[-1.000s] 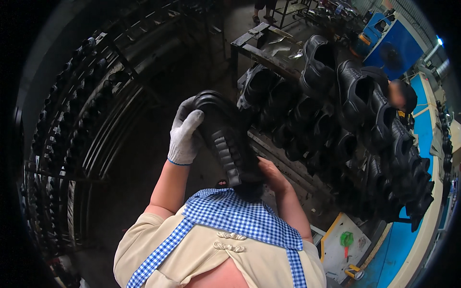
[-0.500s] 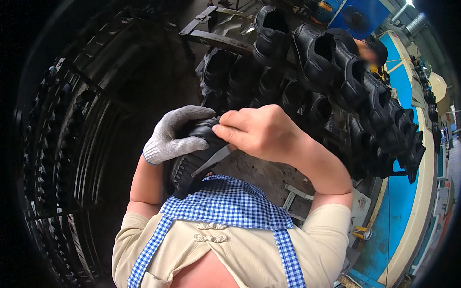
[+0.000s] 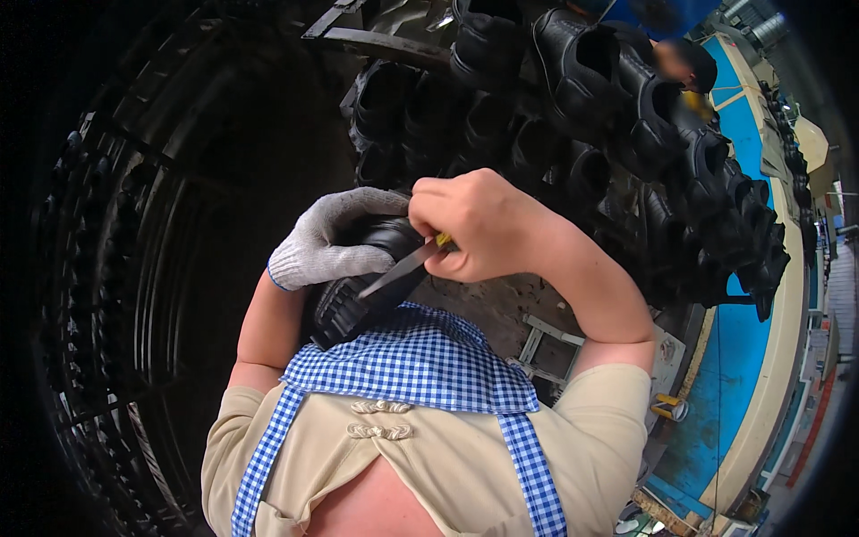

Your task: The person uses a small metal tool to scrape and clean the seams and surfaces of black shoes. They handle the shoes one at a time, picking them from a rack, performing the cleaning action, and placing them back. The task is repetitive and focuses on detailed surface maintenance.

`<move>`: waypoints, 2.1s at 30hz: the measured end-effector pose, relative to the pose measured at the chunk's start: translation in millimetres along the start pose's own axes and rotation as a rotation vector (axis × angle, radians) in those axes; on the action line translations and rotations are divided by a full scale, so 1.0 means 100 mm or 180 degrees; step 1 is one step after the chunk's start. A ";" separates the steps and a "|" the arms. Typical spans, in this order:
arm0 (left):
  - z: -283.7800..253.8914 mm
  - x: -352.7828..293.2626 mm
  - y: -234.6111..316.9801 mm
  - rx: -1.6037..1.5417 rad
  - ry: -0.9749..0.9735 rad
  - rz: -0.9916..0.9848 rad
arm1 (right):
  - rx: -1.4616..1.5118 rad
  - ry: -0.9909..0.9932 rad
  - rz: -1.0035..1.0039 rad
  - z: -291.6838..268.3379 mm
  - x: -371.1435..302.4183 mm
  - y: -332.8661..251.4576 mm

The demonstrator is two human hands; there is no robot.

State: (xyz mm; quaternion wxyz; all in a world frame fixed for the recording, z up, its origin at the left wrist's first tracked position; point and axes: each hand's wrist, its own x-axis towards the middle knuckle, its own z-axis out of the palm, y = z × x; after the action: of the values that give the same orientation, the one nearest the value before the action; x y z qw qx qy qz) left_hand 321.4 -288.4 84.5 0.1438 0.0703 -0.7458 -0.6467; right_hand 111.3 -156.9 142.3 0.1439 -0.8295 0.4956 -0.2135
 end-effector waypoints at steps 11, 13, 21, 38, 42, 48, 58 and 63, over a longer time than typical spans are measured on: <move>-0.28 0.00 0.01 -0.0737 0.1359 -0.0199 | 0.1154 0.1045 0.0683 1.12 -0.35 0.15; -0.42 0.03 -0.03 -0.1057 0.1806 0.0302 | 0.2647 0.1154 0.1078 1.59 -0.41 0.47; -0.65 0.74 0.32 -0.1935 0.2320 0.0647 | 0.6019 0.0431 0.0865 1.99 -0.04 0.59; -0.49 0.75 -0.53 0.0461 0.2228 0.1387 | 0.4912 0.2321 0.2007 1.43 0.75 0.51; -0.46 0.80 -0.64 0.0285 0.2053 0.2069 | 0.3072 0.3130 0.2257 1.47 0.43 0.46; -0.15 1.05 -0.57 -0.2466 0.0137 -0.0328 | -0.1364 0.3759 0.1538 -0.12 0.54 0.39; 0.13 1.50 -0.39 -0.4376 -0.1036 -0.0151 | 0.2246 0.4274 0.1708 0.08 0.09 0.21; 0.32 1.42 -0.25 -0.4280 -0.0735 0.0026 | 0.2991 0.4601 0.1761 0.48 -0.22 0.16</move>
State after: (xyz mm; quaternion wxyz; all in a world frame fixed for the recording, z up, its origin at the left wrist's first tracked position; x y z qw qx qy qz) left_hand 174.9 -303.3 73.1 0.0782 -0.1065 -0.1927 -0.9723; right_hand 113.9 -143.6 88.5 0.1676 -0.2003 0.5086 -0.8204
